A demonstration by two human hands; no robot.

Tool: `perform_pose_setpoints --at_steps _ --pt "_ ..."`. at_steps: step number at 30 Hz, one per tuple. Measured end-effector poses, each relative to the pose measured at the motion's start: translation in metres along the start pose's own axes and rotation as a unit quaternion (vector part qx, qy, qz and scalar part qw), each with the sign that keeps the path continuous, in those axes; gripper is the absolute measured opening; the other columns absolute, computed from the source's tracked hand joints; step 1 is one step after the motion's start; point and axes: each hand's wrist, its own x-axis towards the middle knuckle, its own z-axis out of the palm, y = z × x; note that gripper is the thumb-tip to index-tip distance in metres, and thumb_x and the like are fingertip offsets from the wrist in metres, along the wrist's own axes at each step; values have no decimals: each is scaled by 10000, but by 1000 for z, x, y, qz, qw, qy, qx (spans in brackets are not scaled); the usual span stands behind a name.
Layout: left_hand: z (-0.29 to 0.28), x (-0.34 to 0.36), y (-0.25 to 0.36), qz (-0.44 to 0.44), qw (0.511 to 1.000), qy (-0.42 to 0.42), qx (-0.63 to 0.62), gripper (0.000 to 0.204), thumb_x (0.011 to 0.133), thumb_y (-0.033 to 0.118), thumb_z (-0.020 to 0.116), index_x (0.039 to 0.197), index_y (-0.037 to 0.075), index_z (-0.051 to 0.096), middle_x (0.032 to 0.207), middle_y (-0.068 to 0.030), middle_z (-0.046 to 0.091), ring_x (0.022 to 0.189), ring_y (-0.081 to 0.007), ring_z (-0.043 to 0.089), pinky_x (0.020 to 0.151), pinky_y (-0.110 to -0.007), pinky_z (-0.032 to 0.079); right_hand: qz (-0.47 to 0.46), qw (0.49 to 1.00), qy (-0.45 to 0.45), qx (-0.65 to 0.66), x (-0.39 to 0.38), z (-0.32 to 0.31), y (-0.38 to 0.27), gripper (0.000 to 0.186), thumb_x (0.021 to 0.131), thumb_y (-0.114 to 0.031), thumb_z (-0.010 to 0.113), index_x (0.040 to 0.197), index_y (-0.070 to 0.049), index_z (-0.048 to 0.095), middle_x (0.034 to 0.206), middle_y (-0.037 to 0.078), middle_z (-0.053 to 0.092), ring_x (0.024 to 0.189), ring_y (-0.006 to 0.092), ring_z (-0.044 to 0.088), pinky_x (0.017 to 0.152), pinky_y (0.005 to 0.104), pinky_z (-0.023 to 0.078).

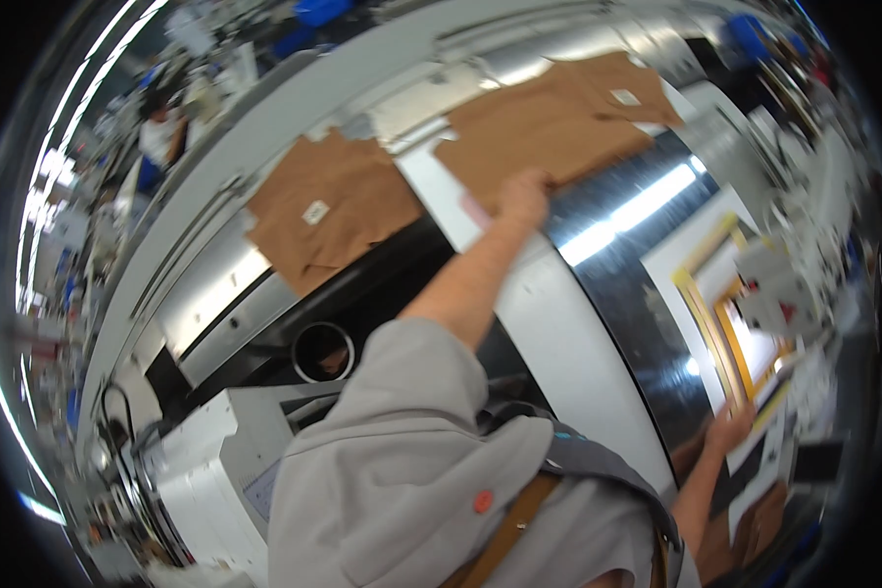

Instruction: Positioning leather pieces and labels under an automated sewing machine to attach them.

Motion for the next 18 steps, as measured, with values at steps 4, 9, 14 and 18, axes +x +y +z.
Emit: perform_pose_setpoints --at_steps 4,9,14,18 --pt "0 -43 8 78 997 -8 12 368 879 116 694 1231 21 642 1266 -183 636 1131 -344 637 998 -457 490 30 987 -2 -156 6 8 10 713 1042 -493 508 1398 124 522 1460 304 527 1390 419 477 1176 485 355" --pt "-46 -129 -14 82 982 -130 109 675 952 349 678 1506 52 431 1642 -176 288 1536 -335 262 1250 -529 222 -73 954 168 -236 4 29 30 724 961 -573 606 1316 59 599 1343 225 614 1226 434 582 1014 505 478" --pt "-76 -187 -32 81 959 -207 173 719 1034 473 463 1598 67 281 1690 -161 194 1580 -341 123 1267 -560 133 -85 958 170 -215 7 49 38 721 959 -565 612 1315 62 598 1338 230 615 1219 437 584 1009 511 479" --pt "-80 -189 -23 53 949 -244 195 727 1054 474 405 1628 76 204 1709 -146 139 1591 -333 66 1258 -600 103 -84 958 180 -209 9 52 41 717 958 -558 618 1314 64 597 1334 234 615 1212 441 586 1005 517 480"
